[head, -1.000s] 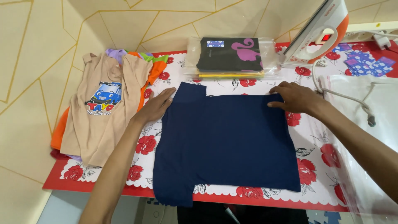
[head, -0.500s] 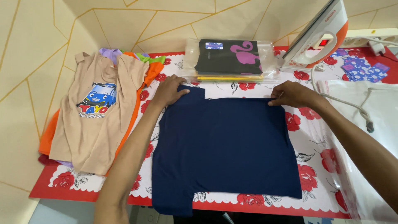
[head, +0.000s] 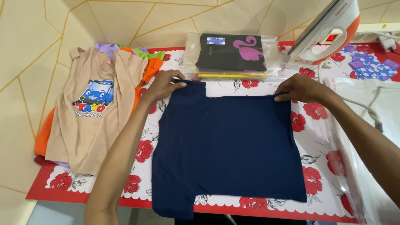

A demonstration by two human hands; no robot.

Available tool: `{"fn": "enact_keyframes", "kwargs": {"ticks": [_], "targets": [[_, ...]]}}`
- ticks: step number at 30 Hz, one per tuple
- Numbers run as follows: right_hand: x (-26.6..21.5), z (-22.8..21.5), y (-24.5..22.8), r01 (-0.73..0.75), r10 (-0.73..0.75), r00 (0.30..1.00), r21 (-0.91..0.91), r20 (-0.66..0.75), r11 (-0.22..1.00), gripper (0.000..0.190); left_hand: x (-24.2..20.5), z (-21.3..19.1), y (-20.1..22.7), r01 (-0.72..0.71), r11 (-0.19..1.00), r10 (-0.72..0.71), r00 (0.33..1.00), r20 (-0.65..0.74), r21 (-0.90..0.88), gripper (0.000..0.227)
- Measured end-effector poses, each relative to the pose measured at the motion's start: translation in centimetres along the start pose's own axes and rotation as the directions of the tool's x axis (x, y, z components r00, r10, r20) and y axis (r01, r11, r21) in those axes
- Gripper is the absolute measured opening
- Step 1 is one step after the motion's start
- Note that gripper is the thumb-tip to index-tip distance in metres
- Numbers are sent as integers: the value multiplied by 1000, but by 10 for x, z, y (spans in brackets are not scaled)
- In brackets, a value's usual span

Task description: The person unfolds a dark blue shirt, spreads it out on an ironing surface, and uses a steam iron to remove wrinkles.

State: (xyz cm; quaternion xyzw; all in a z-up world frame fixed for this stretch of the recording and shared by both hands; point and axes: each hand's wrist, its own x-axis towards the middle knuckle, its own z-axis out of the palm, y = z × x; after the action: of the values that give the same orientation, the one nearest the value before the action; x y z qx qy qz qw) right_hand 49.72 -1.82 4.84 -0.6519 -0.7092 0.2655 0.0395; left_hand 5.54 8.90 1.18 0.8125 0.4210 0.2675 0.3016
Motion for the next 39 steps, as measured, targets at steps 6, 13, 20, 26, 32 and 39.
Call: {"fn": "enact_keyframes", "kwargs": {"ticks": [6,13,20,26,32,39], "targets": [[-15,-5,6,31,-35,999,-84,-42,996,33,-43,-29,72,104,994,-104,994,21,-19,13],[-52,-1,-9,90,-94,996,-223,-8,971,30,-86,-41,92,33,998,-37,997,63,62,24],[-78,14,-25,72,-37,994,-347,107,935,23,-137,-33,104,-28,998,17,983,180,57,22],[-82,26,-22,71,-1,985,-407,171,911,21,-168,-16,91,-70,997,64,967,245,16,21],[-80,31,-18,82,47,964,-464,261,882,25,-181,-3,84,-61,994,25,939,342,93,25],[-90,16,-53,-57,174,927,-334,333,941,33,-178,-8,90,74,997,-80,939,335,30,25]]}}
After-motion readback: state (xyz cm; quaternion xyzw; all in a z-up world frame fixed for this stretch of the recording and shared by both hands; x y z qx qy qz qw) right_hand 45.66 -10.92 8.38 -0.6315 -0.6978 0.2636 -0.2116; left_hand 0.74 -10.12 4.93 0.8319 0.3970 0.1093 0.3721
